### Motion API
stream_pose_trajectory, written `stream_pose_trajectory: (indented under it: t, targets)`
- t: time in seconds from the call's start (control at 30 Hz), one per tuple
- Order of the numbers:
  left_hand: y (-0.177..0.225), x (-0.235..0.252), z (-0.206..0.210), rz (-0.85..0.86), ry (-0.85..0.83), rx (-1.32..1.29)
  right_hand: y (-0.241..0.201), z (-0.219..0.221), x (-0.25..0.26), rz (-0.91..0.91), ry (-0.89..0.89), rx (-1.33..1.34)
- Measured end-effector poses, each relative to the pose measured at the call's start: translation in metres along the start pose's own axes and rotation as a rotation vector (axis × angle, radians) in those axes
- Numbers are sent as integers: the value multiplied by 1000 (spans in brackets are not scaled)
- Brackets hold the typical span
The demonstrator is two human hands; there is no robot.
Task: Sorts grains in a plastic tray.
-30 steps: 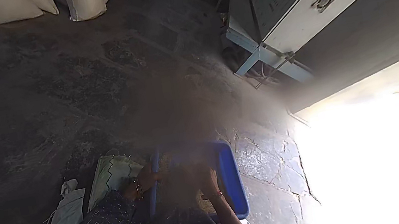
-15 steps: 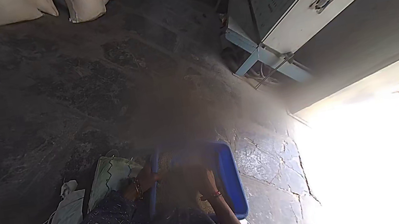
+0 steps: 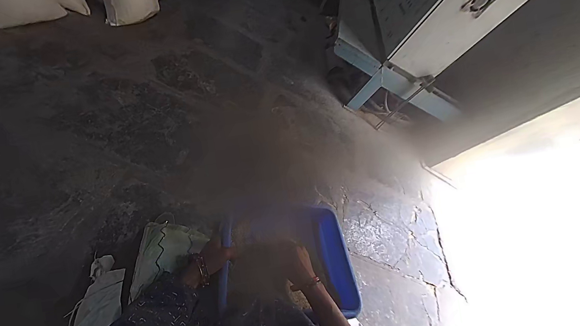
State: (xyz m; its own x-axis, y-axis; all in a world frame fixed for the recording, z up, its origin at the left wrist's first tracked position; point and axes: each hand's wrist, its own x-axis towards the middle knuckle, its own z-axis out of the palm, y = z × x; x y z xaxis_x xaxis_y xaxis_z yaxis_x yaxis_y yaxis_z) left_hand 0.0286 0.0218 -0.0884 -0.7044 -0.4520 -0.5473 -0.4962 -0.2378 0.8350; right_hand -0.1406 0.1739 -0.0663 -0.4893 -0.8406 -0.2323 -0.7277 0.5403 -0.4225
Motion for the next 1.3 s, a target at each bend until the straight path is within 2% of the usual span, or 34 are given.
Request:
stream_pose_trajectory:
  t: [0.5,1.3]
  targets:
    - [2,1,1,-17,17,11,0,-1,1,-30,35,11]
    - [-4,5,0,31,8,23,-1,0,4,31,-75,-27]
